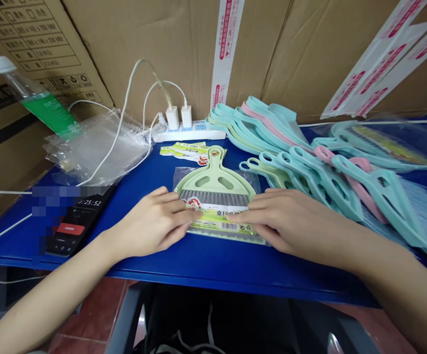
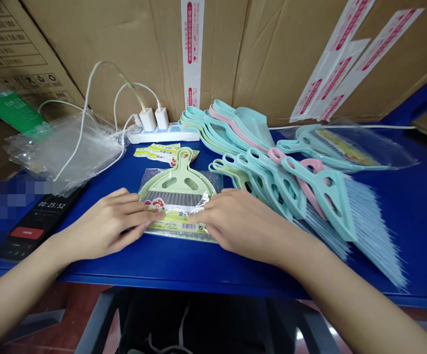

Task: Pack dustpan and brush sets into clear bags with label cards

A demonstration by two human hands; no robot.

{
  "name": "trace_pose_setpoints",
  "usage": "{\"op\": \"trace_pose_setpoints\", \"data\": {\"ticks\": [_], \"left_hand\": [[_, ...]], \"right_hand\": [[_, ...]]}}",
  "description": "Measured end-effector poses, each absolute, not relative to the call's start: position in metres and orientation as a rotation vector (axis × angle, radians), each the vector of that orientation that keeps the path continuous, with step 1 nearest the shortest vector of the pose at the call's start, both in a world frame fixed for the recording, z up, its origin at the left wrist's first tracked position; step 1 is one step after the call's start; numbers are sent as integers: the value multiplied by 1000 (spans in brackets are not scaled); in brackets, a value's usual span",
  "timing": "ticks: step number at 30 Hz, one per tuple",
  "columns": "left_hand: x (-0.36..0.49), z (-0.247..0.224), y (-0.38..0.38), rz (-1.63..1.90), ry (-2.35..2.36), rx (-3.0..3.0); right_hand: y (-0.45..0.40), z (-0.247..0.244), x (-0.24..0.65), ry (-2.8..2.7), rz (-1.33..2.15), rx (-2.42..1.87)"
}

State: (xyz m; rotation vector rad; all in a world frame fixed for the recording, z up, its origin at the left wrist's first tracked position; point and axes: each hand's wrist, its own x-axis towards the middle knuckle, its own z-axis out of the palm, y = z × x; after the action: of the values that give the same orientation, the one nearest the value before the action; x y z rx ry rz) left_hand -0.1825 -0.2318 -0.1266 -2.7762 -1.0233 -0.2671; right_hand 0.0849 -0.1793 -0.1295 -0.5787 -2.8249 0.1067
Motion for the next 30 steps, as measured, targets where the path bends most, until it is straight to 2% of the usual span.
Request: {"op": "trace_pose_setpoints", "data": {"ticks": [12, 30], "left_hand": [[-186, -123, -232, -312, -1175, -2813], [-194, -117, -232, -319, -1285, -2795]], "right_hand": [[-175, -125, 95, -2839, 288, -640], [-168, -124, 110, -2807, 349, -716]]}}
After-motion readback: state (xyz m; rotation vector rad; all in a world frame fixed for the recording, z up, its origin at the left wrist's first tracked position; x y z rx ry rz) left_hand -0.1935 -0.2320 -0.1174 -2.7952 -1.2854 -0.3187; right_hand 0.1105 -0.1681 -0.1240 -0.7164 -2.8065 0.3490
